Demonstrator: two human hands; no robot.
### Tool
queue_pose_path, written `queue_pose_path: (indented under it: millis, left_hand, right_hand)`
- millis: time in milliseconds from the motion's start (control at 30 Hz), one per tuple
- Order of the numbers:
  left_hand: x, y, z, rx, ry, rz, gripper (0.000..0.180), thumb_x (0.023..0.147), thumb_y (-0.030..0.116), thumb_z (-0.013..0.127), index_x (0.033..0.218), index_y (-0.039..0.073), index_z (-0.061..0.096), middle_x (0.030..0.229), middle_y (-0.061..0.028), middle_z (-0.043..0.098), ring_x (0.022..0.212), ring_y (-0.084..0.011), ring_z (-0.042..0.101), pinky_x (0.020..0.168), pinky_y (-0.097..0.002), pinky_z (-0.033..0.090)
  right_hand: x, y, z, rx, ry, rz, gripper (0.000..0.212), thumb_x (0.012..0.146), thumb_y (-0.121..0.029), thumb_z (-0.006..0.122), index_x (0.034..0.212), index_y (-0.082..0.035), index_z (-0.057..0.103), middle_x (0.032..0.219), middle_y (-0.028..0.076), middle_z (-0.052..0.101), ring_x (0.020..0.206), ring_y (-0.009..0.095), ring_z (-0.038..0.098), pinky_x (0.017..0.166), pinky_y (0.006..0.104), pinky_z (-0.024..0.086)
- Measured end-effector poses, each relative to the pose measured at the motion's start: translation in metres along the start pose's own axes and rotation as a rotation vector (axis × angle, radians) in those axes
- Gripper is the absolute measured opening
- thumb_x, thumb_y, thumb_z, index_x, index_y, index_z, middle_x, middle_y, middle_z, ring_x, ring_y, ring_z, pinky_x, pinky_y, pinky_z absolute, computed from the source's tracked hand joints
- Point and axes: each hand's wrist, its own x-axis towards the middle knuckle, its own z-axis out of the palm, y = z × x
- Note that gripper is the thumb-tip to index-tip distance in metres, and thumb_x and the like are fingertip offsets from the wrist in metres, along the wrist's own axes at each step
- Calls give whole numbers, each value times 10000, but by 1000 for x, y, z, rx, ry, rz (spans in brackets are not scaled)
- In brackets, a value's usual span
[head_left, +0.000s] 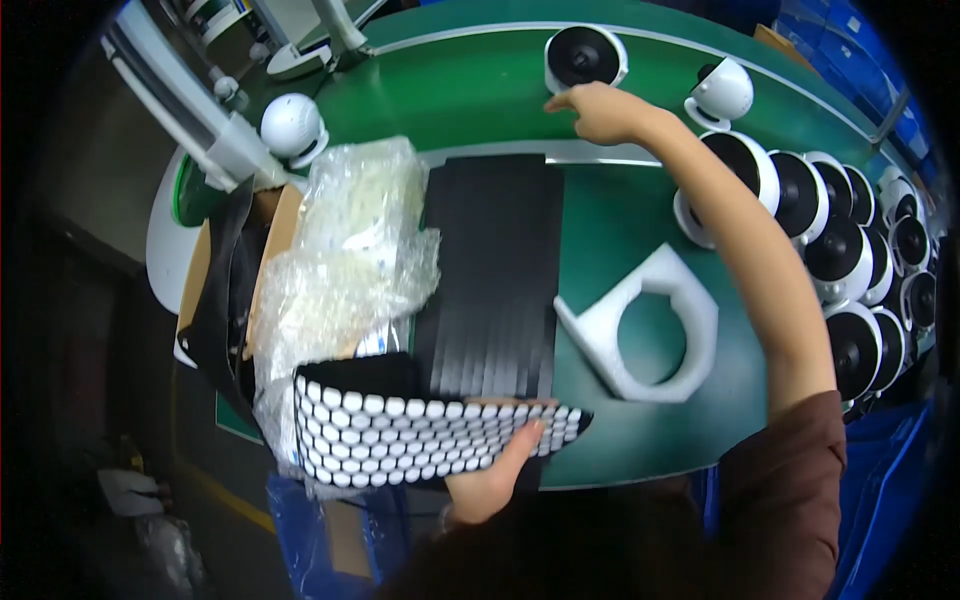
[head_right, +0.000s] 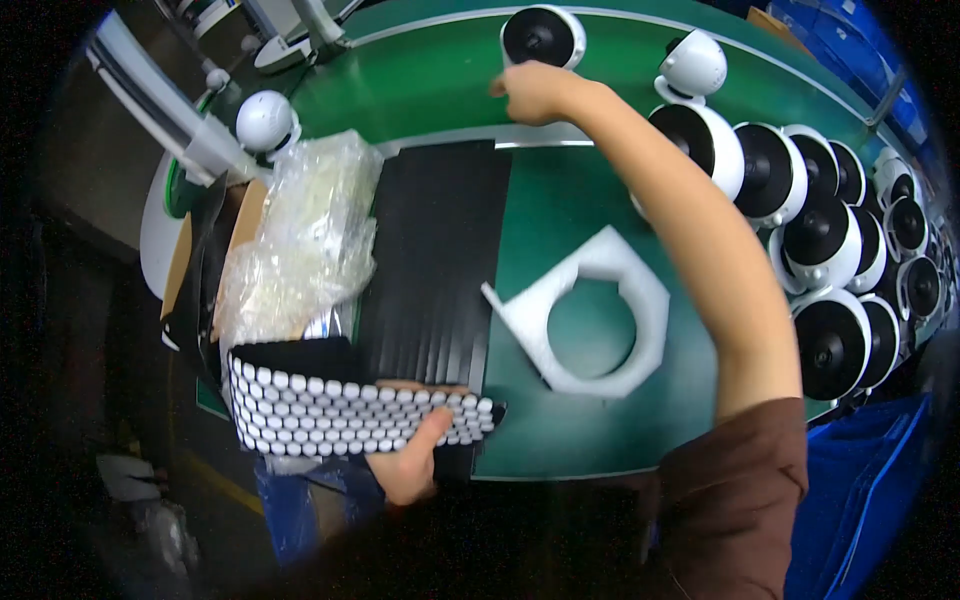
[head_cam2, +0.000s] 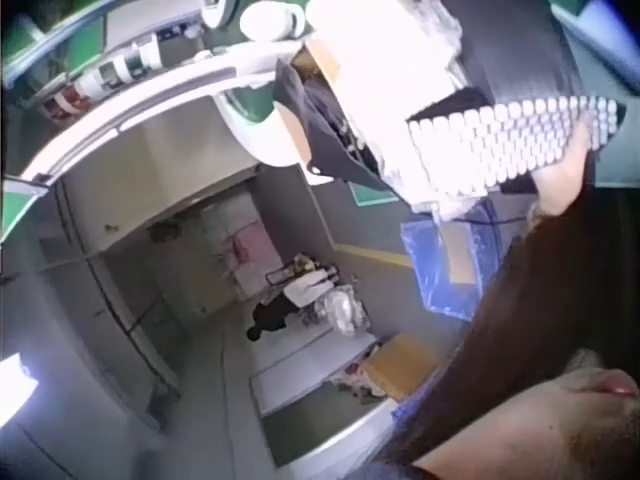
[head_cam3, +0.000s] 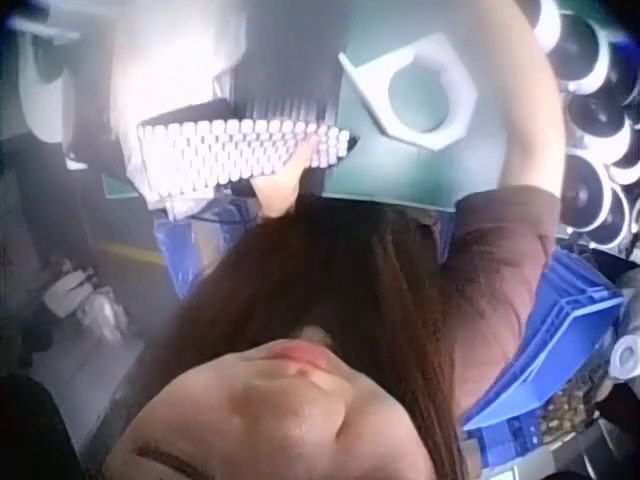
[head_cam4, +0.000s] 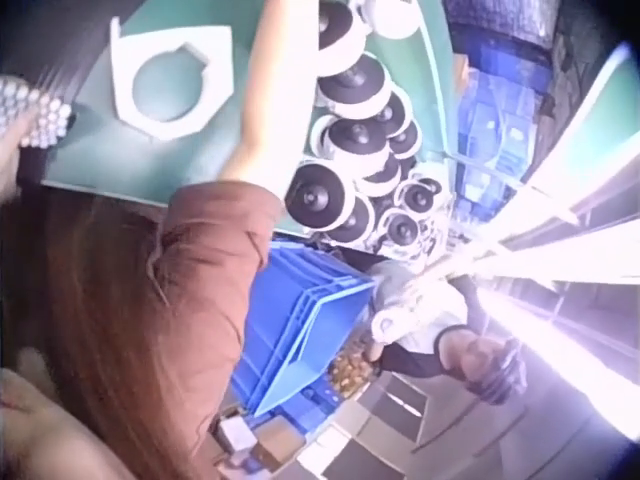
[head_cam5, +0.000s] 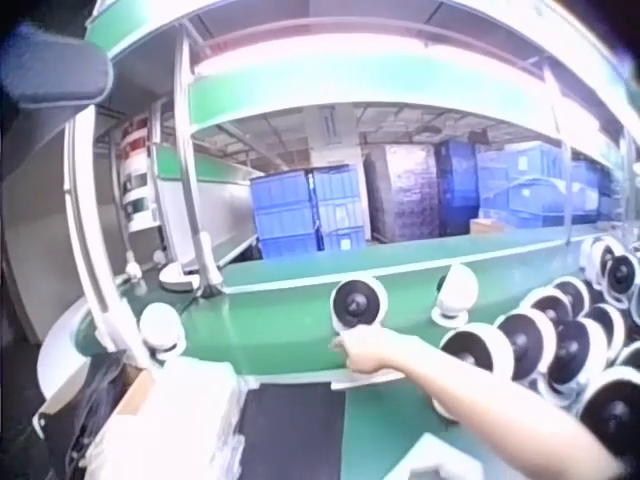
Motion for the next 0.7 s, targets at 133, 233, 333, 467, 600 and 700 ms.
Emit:
queue_pose_path:
  millis: [133, 233, 333, 467, 600, 700]
  left_hand:
    - [0, 2, 2, -77, 77, 31, 265, 677, -130, 542, 912, -45, 456, 823, -128, 572, 795, -217, 583, 709, -281, 467]
    - [-5, 10, 9, -88, 28, 17, 318, 676, -91, 559, 967, -33, 444, 867, -105, 543, 806, -198, 563, 729, -281, 449]
    - [-16, 15, 41, 318, -210, 224, 321, 726, 174, 636, 949, -22, 512, 807, -62, 561, 755, -165, 549, 706, -266, 419]
    - [-27, 43, 9, 582, -902, -254, 405, 701, 314, 650, 943, 8, 542, 849, -79, 602, 750, -160, 588, 645, -248, 454]
    - [-37, 21, -15, -7, -341, -390, 303, 872, 204, 379, 1036, -35, 466, 963, -143, 567, 753, -200, 591, 625, -262, 489]
    - [-39, 20, -8, 118, -162, -319, 348, 884, 261, 335, 941, -58, 461, 819, -167, 582, 624, -186, 589, 541, -247, 490]
  right_hand:
    - [-72, -102, -30, 580, -159, -214, 277, 776, -211, 522, 945, -1, 586, 838, 124, 614, 758, 211, 590, 700, 291, 453]
    - [-128, -151, -50, 739, -419, -141, 295, 783, -253, 544, 910, 10, 587, 771, 117, 615, 718, 192, 591, 670, 256, 450]
    - [-170, -158, -47, 678, -244, -235, 242, 717, -220, 603, 794, 8, 574, 642, 142, 560, 566, 221, 542, 528, 283, 406]
    - [-222, -140, -59, 488, -110, -126, 174, 673, -115, 616, 826, -42, 578, 621, 123, 555, 515, 246, 527, 498, 308, 404]
    - [-290, -148, -58, 186, -29, 110, 232, 630, -46, 621, 857, -83, 589, 642, 118, 570, 541, 276, 541, 502, 328, 418]
    - [-309, -139, -43, 211, 5, 237, 239, 648, -53, 607, 885, -78, 587, 655, 125, 572, 544, 294, 538, 510, 336, 421]
